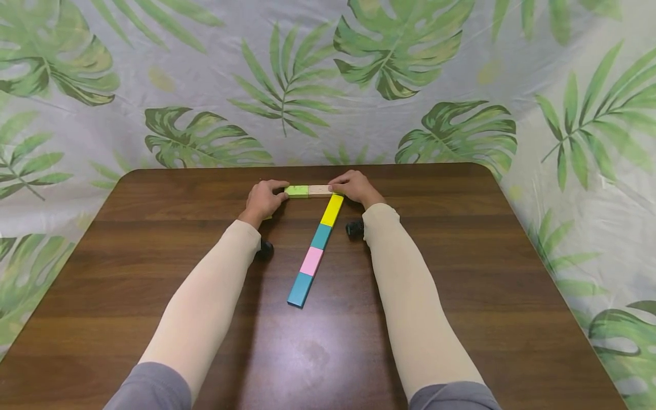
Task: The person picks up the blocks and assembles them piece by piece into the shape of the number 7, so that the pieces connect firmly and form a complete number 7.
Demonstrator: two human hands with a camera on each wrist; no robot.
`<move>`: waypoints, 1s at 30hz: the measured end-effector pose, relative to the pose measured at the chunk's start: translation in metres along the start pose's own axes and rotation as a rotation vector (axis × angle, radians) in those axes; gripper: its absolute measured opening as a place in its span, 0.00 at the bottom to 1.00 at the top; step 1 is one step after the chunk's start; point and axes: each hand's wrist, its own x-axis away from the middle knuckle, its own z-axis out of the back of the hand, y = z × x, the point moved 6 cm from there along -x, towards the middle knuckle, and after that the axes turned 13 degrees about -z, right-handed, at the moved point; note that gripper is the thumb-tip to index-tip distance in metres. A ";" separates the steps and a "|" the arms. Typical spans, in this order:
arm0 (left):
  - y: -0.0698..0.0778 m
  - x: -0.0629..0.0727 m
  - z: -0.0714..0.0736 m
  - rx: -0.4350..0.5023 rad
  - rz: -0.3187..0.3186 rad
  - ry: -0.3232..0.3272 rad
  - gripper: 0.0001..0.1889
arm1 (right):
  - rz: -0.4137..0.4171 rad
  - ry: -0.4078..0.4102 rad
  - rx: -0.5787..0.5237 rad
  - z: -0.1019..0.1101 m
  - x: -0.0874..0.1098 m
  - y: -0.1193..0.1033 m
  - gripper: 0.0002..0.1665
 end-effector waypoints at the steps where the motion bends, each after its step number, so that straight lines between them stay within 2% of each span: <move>1: 0.000 0.000 0.001 0.002 -0.004 0.001 0.21 | -0.001 0.000 -0.003 0.000 0.000 0.000 0.20; 7: -0.001 -0.001 0.007 0.064 -0.028 -0.014 0.22 | -0.002 -0.007 -0.011 0.001 -0.001 -0.002 0.20; 11: -0.003 -0.001 0.018 0.081 -0.069 -0.075 0.24 | 0.001 -0.004 -0.012 0.000 -0.002 -0.001 0.21; 15: -0.006 0.005 0.034 0.017 -0.126 -0.192 0.25 | 0.001 -0.006 -0.006 0.000 -0.002 0.001 0.21; 18: -0.011 0.015 0.048 -0.065 -0.164 -0.286 0.26 | 0.007 -0.011 -0.008 -0.001 -0.001 0.002 0.21; 21: -0.018 0.025 0.061 -0.158 -0.197 -0.350 0.27 | 0.009 -0.010 -0.013 -0.001 0.000 0.001 0.21; 25: -0.025 0.037 0.070 -0.233 -0.249 -0.373 0.29 | 0.001 -0.012 -0.013 -0.001 0.000 0.000 0.21; 30: -0.026 0.043 0.064 -0.218 -0.282 -0.364 0.33 | -0.002 -0.015 -0.006 0.000 0.002 0.000 0.22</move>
